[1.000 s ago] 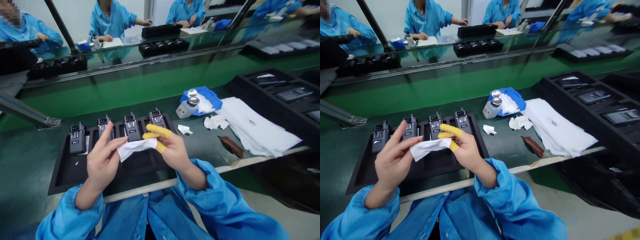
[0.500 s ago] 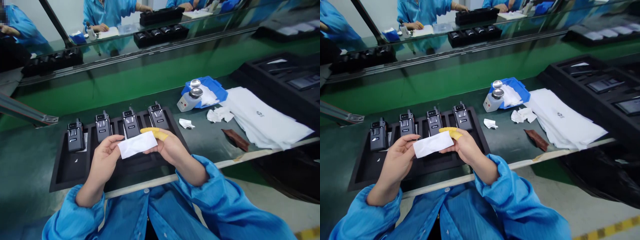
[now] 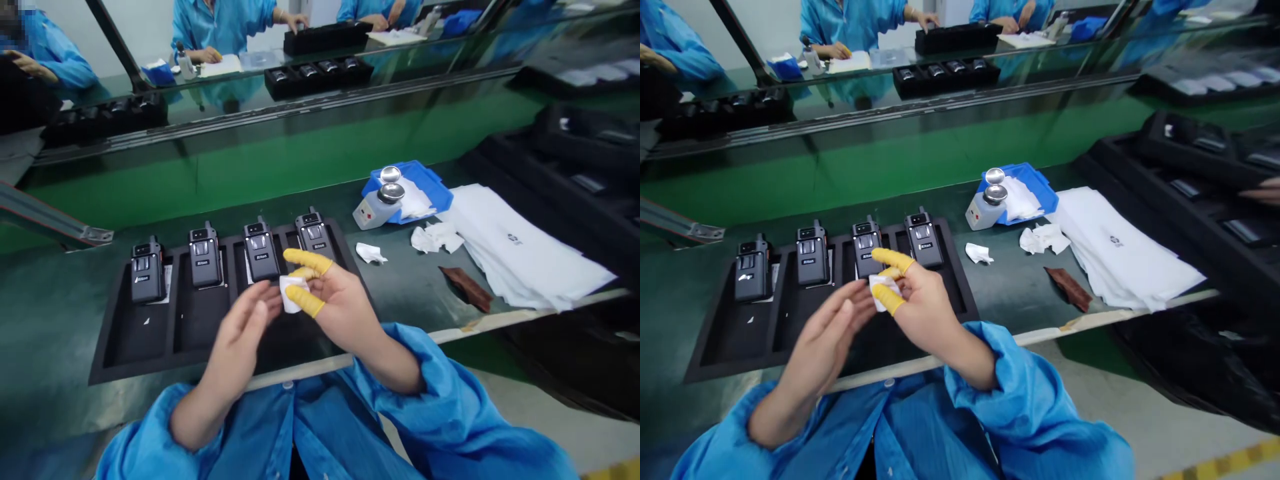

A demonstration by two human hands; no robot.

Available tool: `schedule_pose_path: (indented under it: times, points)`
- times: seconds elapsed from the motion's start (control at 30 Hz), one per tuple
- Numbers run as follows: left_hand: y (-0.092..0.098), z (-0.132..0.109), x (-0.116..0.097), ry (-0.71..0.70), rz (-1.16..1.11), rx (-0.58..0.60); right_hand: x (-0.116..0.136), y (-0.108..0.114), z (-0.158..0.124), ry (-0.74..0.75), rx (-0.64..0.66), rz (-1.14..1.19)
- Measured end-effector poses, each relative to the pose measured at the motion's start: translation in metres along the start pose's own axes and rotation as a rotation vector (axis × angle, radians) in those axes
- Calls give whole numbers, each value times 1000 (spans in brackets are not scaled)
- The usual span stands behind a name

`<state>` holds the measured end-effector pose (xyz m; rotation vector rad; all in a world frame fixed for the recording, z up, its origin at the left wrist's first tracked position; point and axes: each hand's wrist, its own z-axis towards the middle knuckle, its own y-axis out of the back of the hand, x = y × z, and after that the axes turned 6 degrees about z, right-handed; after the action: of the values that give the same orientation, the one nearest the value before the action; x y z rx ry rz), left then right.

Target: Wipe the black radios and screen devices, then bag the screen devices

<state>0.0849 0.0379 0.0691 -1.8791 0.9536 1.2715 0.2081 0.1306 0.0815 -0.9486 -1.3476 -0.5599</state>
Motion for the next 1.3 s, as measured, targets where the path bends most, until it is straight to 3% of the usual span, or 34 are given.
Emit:
schedule_pose_path:
  times: [0.07, 0.17, 0.4, 0.57, 0.67, 0.77, 0.9, 1.03, 1.13, 1.2, 1.3]
  points:
    - [-13, -2, 4, 138, -234, 119, -3, -4, -6, 9, 84, -104]
    - [-21, -1, 6, 133, -375, 104, -9, -3, -12, 92, 108, -275]
    - [-16, 1, 9, 42, -336, 176, -14, 1, -9, 371, -10, -554]
    - [-21, 2, 10, 76, -289, 81, -17, 2, -7, 535, -104, -756]
    - [-21, 4, 9, 104, -285, 58, -15, 10, -6, 758, -201, -921]
    - [-20, 6, 5, 142, -274, 80, -11, 21, -5, 1017, -60, -996]
    - [-23, 7, -6, 231, -244, 139, -11, 32, -6, 1034, 169, -1089]
    - [-31, 17, -17, 260, -22, 292, -5, 51, -6, 1050, 185, -1139]
    - [-40, 37, -22, 94, 315, 364, 13, 85, 3, 1074, -5, -1208]
    - [-51, 54, -23, -126, 672, 301, 28, 115, 17, 1025, -218, -1322]
    - [-78, 76, -25, -387, 1306, 130, 48, 155, 47, 783, -508, -1464]
